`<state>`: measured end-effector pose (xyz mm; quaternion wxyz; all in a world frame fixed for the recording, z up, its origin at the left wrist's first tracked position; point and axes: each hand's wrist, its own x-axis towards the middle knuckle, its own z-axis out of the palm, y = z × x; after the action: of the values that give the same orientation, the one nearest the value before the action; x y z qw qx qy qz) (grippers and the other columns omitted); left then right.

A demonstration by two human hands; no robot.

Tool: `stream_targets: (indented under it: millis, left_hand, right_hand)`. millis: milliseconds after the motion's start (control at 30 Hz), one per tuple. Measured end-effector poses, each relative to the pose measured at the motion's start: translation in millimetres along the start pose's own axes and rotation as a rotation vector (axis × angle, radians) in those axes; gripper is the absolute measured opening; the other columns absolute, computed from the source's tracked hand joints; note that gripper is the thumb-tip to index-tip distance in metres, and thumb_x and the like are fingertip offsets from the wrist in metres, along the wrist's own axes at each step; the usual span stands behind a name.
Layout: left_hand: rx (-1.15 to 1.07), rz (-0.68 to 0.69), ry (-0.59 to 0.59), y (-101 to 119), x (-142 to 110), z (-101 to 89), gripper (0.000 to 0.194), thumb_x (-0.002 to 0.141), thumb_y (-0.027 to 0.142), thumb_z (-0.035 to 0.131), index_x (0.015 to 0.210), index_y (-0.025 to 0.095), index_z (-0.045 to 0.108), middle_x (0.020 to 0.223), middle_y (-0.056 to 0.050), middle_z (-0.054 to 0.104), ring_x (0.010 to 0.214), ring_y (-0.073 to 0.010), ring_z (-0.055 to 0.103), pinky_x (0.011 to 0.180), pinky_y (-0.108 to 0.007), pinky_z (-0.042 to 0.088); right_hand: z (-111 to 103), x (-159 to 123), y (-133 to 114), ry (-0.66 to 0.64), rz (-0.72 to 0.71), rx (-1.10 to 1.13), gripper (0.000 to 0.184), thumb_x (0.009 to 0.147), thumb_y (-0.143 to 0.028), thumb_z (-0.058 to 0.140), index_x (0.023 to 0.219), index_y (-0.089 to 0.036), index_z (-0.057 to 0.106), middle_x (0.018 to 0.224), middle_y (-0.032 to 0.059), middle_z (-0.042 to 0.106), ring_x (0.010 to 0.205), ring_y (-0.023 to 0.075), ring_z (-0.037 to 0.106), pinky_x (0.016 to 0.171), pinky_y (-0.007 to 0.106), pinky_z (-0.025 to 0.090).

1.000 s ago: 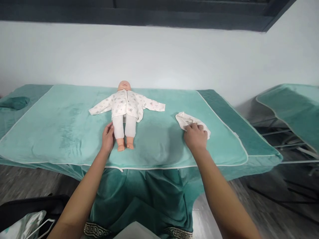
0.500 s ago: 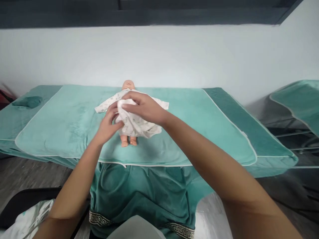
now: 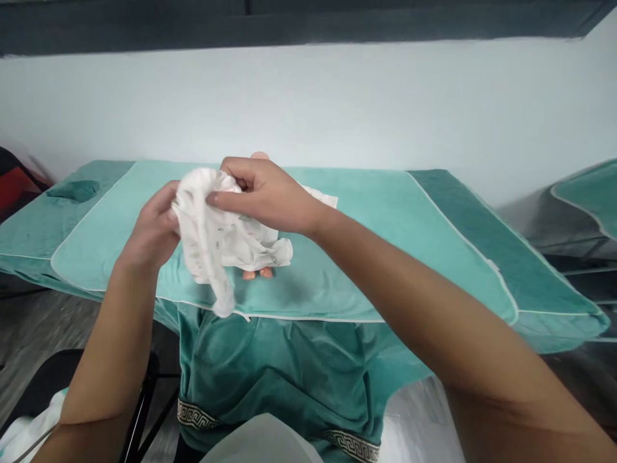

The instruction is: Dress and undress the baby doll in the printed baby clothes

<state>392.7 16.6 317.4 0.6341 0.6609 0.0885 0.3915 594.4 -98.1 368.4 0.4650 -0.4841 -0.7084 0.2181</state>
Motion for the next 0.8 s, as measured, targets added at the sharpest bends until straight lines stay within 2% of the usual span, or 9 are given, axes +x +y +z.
stream_targets:
  millis: [133, 267, 333, 467, 533, 567, 633, 700, 800]
  left_hand:
    - [0.102, -0.076, -0.121, -5, -6, 14.5, 0.060, 0.070, 0.062, 0.087, 0.106, 0.019, 0.069, 0.095, -0.007, 0.071, 0.102, -0.0315, 0.071, 0.082, -0.036, 0.057]
    - [0.253, -0.094, 0.019, -11, -8, 26.7, 0.044, 0.073, 0.047, 0.090, 0.098, 0.018, 0.070, 0.090, -0.004, 0.071, 0.094, -0.0267, 0.071, 0.078, -0.033, 0.058]
    - [0.247, -0.063, 0.124, -14, -6, 29.2, 0.036, 0.074, 0.040, 0.088, 0.096, 0.018, 0.069, 0.088, -0.002, 0.071, 0.089, -0.0232, 0.071, 0.077, -0.031, 0.058]
    - [0.060, 0.030, 0.281, -14, -2, 27.7, 0.037, 0.077, 0.040, 0.085, 0.103, 0.020, 0.068, 0.092, -0.002, 0.072, 0.094, -0.0226, 0.073, 0.080, -0.031, 0.060]
    - [0.006, 0.031, 0.286, -14, -2, 27.0, 0.039, 0.080, 0.044, 0.083, 0.107, 0.021, 0.068, 0.094, -0.003, 0.073, 0.100, -0.0246, 0.074, 0.084, -0.033, 0.060]
    - [-0.006, 0.008, 0.263, -14, -2, 27.2, 0.040, 0.082, 0.048, 0.081, 0.108, 0.021, 0.068, 0.095, -0.004, 0.073, 0.102, -0.0259, 0.074, 0.085, -0.034, 0.061]
    - [-0.003, -0.066, 0.183, -17, -5, 28.3, 0.043, 0.085, 0.056, 0.077, 0.107, 0.020, 0.069, 0.092, -0.005, 0.074, 0.100, -0.0279, 0.074, 0.082, -0.036, 0.061]
    - [0.039, -0.152, 0.049, -20, -8, 29.4, 0.045, 0.084, 0.061, 0.076, 0.099, 0.019, 0.070, 0.084, -0.006, 0.074, 0.089, -0.0279, 0.075, 0.074, -0.036, 0.061]
    - [0.120, -0.279, -0.176, -25, -12, 29.6, 0.038, 0.077, 0.052, 0.086, 0.083, 0.017, 0.071, 0.070, -0.004, 0.071, 0.068, -0.0234, 0.072, 0.061, -0.032, 0.057]
  right_hand:
    - [23, 5, -2, 0.176, 0.049, 0.014, 0.029, 0.091, -0.036, 0.071, 0.074, -0.021, 0.054, 0.078, -0.0016, 0.050, 0.077, 0.0144, 0.044, 0.069, 0.026, 0.040]
    - [26, 8, 4, 0.203, 0.075, 0.023, 0.028, 0.091, -0.033, 0.070, 0.072, -0.021, 0.052, 0.076, -0.0015, 0.050, 0.076, 0.0143, 0.043, 0.066, 0.026, 0.039]
    - [19, 6, 9, 0.092, 0.080, 0.059, 0.030, 0.091, -0.038, 0.071, 0.074, -0.020, 0.055, 0.074, -0.0023, 0.050, 0.073, 0.0132, 0.045, 0.064, 0.026, 0.038]
    - [4, -3, 15, -0.308, 0.114, 0.084, 0.035, 0.086, -0.049, 0.078, 0.080, -0.018, 0.063, 0.073, -0.0031, 0.055, 0.073, 0.0131, 0.052, 0.065, 0.026, 0.040]
    - [3, -6, 15, -0.365, 0.123, 0.087, 0.034, 0.084, -0.049, 0.079, 0.082, -0.018, 0.065, 0.076, -0.0023, 0.060, 0.075, 0.0143, 0.056, 0.067, 0.026, 0.043]
    - [3, -7, 15, -0.313, 0.120, 0.106, 0.033, 0.085, -0.049, 0.078, 0.082, -0.018, 0.066, 0.078, -0.0018, 0.061, 0.077, 0.0148, 0.057, 0.069, 0.027, 0.044]
    - [8, -6, 16, -0.106, 0.115, 0.167, 0.031, 0.088, -0.047, 0.074, 0.082, -0.018, 0.065, 0.079, -0.0013, 0.062, 0.079, 0.0154, 0.058, 0.070, 0.027, 0.046]
    - [14, -3, 19, 0.111, 0.145, 0.226, 0.028, 0.089, -0.044, 0.071, 0.079, -0.019, 0.063, 0.077, -0.0014, 0.060, 0.080, 0.0158, 0.058, 0.071, 0.028, 0.047]
    - [24, -1, 29, 0.286, 0.261, 0.359, 0.025, 0.087, -0.040, 0.072, 0.076, -0.020, 0.061, 0.075, -0.0016, 0.060, 0.077, 0.0160, 0.059, 0.070, 0.028, 0.049]
